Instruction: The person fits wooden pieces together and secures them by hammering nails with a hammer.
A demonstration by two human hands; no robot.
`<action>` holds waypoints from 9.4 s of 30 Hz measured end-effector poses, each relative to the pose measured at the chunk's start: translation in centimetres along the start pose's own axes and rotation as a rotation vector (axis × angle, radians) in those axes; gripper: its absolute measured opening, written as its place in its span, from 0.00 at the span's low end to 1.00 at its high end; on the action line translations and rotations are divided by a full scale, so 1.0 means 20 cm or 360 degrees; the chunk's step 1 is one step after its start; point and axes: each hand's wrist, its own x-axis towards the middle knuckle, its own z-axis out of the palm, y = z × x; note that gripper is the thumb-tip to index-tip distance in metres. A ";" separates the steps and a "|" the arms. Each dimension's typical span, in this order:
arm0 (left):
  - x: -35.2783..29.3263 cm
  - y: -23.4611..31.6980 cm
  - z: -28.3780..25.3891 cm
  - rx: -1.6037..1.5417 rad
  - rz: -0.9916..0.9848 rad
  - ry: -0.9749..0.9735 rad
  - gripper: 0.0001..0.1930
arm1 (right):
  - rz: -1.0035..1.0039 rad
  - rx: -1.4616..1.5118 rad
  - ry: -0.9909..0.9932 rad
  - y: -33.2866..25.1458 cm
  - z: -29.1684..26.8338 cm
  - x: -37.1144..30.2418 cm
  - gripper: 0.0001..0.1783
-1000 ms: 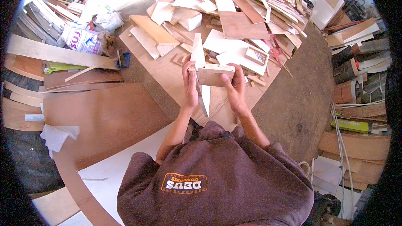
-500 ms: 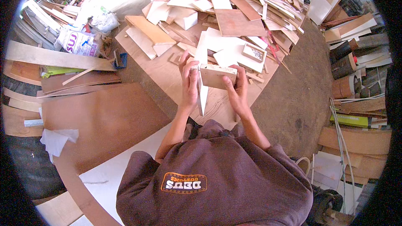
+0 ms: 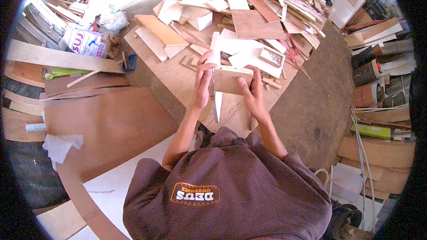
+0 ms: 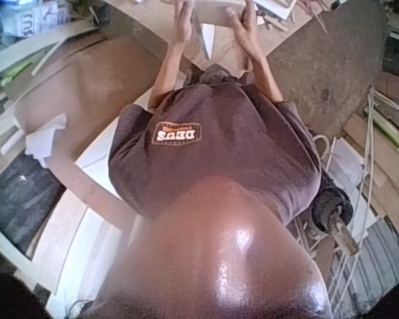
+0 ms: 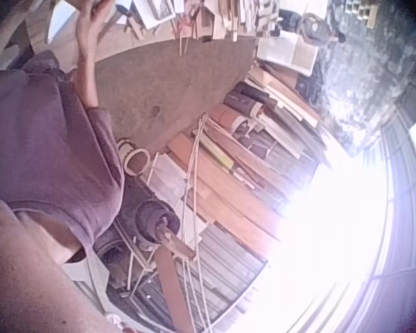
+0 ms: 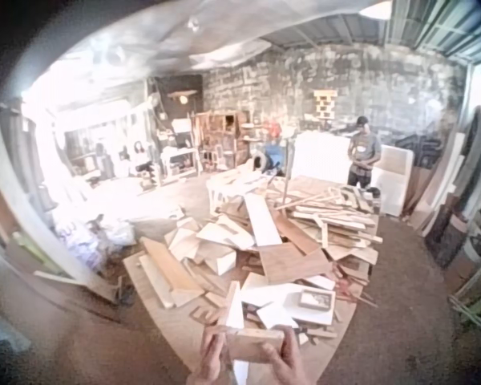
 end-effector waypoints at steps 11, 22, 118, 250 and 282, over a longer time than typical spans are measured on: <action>0.02 -0.03 0.07 -0.0131 -0.0046 -0.0154 0.16 | 0.0285 0.0516 -0.0109 0.19 -0.13 0.07 0.19; -0.01 -0.04 0.20 0.0104 0.0003 -0.0178 0.19 | 0.0538 0.0821 -0.0051 0.20 -0.20 0.03 0.21; 0.09 0.00 0.10 -0.0098 -0.0161 -0.0015 0.13 | -0.0225 -0.0513 0.0023 -0.08 -0.03 0.04 0.16; -0.54 0.08 -0.02 0.0127 0.0120 0.0546 0.64 | -0.0668 -0.1385 -0.0791 -0.53 0.06 0.08 0.21; -0.51 -0.01 -0.02 0.0186 0.0313 0.0609 0.75 | -0.0716 -0.1136 -0.0461 -0.73 0.06 0.10 0.24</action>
